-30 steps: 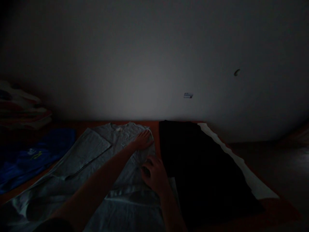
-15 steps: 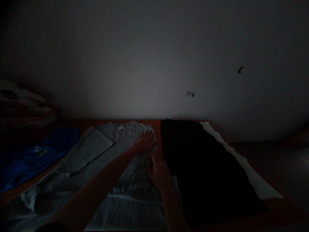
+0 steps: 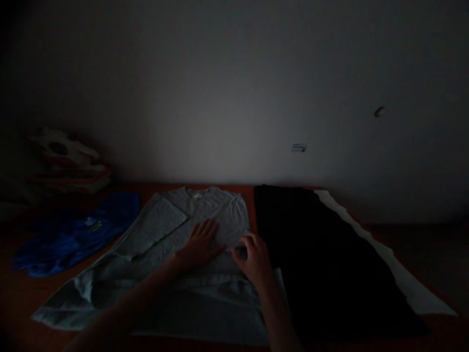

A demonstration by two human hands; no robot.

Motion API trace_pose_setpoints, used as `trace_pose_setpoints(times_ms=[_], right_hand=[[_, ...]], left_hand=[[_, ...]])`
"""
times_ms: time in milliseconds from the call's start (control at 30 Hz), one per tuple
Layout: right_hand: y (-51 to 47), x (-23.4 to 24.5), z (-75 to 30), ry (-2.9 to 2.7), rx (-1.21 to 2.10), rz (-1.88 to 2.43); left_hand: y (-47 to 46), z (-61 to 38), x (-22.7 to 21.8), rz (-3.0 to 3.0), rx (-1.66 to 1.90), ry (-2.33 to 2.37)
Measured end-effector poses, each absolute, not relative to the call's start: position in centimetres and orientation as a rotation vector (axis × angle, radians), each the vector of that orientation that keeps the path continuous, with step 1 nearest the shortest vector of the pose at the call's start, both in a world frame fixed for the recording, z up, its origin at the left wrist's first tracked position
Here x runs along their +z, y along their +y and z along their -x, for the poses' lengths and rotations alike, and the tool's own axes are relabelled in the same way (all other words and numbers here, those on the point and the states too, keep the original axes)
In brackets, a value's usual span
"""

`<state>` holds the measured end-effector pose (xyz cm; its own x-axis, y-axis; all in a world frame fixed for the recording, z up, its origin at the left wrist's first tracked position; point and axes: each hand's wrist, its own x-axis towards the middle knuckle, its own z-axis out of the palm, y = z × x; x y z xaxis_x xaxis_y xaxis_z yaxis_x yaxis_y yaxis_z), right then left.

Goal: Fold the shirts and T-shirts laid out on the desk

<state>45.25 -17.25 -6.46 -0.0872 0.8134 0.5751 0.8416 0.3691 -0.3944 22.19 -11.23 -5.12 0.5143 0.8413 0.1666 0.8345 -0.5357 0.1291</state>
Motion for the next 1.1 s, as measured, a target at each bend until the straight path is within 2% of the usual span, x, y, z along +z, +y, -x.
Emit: trace_pose_setpoints(times_ms=[167,267,433,600,733,967,1100], right_hand=[[-17.4,-6.2,-45.3,-1.937,-0.05,1.418],[-17.4,-6.1,-45.3,-1.943,-0.027,1.403],[-17.8,-5.9,-45.3,-1.984,-0.043,1.34],[-18.1,-5.9,-45.0,-2.128,0.041,1.261],[-19.1,-5.4,-45.1,-2.133,0.055,1.287],[-25.1,-4.0,-51.1,-2.048,-0.068,1.594],[-26.4,-3.8,-54.3,-1.974,0.109,1.748]], left_hand=[[-12.2,-17.3,-4.6,-2.748,0.39,1.213],[-14.4,-12.7,-3.2,-2.772,0.465,1.198],[-21.0,-3.6,-2.0,-2.821,0.586,1.439],[-25.5,2.4,-4.2,-2.769,0.635,1.756],[-26.3,3.5,-5.2,-2.656,0.703,1.813],[-26.8,7.7,-4.1,-2.422,0.783,1.927],[-26.2,9.8,-4.1,-2.255,0.75,2.02]])
